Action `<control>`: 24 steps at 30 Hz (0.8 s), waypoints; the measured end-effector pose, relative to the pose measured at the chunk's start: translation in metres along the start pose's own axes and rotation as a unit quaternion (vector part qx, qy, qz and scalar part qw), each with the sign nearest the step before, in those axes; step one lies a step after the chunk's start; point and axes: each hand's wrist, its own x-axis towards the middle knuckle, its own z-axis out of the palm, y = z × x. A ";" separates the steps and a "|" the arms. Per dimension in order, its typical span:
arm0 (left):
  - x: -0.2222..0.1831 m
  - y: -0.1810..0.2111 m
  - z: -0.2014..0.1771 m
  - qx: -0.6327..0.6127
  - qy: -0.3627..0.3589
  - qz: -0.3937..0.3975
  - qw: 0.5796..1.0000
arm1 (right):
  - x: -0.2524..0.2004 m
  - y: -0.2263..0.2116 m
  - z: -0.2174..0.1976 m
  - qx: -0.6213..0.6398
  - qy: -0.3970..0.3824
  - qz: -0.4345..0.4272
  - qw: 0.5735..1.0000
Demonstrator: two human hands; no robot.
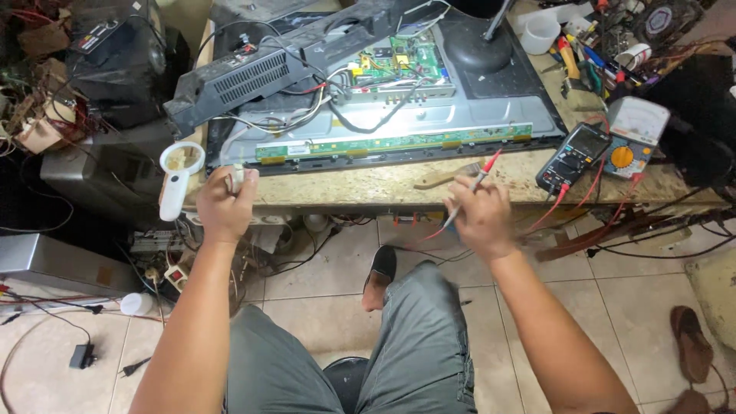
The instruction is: Diagnosing and cleaning a television circuit board using a multimeter, magnifying glass, and brush.
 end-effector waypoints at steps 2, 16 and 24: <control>-0.007 0.026 -0.004 -0.034 -0.004 -0.027 0.999 | -0.005 -0.024 -0.002 0.024 0.026 -0.015 0.999; -0.106 0.197 0.035 -0.619 -0.162 -0.377 0.670 | -0.009 -0.176 -0.071 0.367 0.116 -0.005 0.923; -0.114 0.200 0.006 -0.690 -0.185 -0.392 0.580 | -0.016 -0.189 -0.097 0.420 0.056 0.027 0.905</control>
